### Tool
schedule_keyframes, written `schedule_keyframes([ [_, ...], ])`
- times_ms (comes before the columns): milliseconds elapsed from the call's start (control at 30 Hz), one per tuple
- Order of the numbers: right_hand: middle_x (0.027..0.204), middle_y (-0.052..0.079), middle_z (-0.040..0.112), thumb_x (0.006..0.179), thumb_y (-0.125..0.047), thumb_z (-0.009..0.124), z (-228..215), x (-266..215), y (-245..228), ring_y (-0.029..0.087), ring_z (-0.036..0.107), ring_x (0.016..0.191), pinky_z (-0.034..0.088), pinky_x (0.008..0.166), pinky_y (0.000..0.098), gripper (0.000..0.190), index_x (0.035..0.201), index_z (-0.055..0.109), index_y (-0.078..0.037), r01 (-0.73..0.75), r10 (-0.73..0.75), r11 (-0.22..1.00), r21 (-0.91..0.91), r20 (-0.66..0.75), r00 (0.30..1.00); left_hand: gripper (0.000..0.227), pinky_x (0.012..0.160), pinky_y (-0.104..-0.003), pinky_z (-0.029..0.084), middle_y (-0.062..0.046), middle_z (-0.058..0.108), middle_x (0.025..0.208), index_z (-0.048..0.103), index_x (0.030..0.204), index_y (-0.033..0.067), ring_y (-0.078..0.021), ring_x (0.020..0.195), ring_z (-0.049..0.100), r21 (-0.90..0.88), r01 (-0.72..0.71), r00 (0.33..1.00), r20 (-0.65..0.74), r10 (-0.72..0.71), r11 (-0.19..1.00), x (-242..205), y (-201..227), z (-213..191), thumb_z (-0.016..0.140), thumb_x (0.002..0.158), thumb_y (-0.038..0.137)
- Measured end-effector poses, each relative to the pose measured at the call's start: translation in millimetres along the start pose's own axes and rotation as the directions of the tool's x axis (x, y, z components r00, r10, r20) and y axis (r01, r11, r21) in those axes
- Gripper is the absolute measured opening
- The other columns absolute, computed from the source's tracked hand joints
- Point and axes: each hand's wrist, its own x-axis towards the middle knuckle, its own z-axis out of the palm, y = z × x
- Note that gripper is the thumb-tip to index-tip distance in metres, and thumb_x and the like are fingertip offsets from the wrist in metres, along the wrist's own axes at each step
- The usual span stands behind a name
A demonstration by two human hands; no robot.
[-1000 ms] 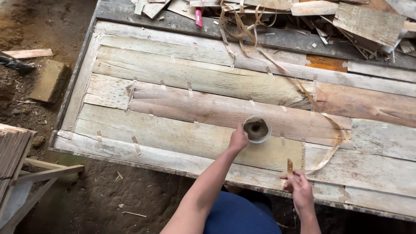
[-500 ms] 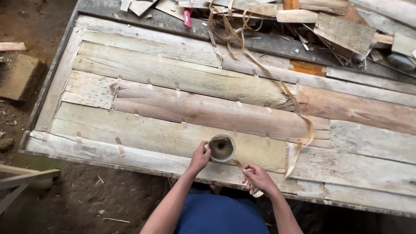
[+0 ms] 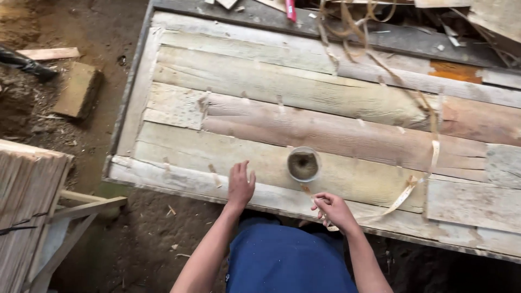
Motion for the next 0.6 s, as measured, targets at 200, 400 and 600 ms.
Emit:
schedule_keyframes([
  [200, 0.094, 0.025, 0.073, 0.096, -0.012, 0.067, 37.3, 26.8, -11.3, 0.027, 0.07, 0.06, 0.059, 0.04, 0.0301, 0.038, 0.125, 0.061, 0.011, 0.103, -0.093, 0.992, 0.067, -0.135, 0.986, 0.06, 0.101, -0.041, 0.047, -0.012, 0.06, 0.135, 0.055, 0.142, 0.0082, -0.026, 0.123, 0.06, 0.502, -0.162, 0.975, -0.054, 0.217, 0.85, -63.0, -89.6, -31.8, 0.06, 0.084, 0.026],
  [400, 0.106, 0.023, 0.074, 0.101, -0.017, 0.066, 41.3, 53.9, 2.1, 0.03, 0.075, 0.079, 0.066, 0.057, 0.0346, 0.029, 0.119, 0.061, 0.005, 0.173, -0.123, 0.963, 0.208, -0.233, 0.965, 0.07, 0.112, -0.048, 0.037, -0.017, 0.057, 0.141, 0.053, 0.144, 0.0057, -0.0294, 0.136, 0.052, 0.503, -0.248, 0.963, 0.038, 0.266, 0.828, -62.6, -93.3, -34.8, 0.06, 0.078, 0.026],
  [600, 0.099, 0.024, 0.069, 0.089, -0.002, 0.074, 44.2, 50.8, -9.3, 0.032, 0.073, 0.078, 0.067, 0.069, 0.0415, 0.03, 0.115, 0.065, 0.012, 0.127, -0.018, 0.941, 0.313, -0.331, 0.944, 0.054, 0.096, -0.043, 0.042, -0.007, 0.054, 0.129, 0.06, 0.133, 0.015, -0.0255, 0.119, 0.054, 0.414, -0.347, 0.936, 0.089, 0.342, 0.841, -32.5, -66.9, -9.8, 0.06, 0.079, 0.022],
])
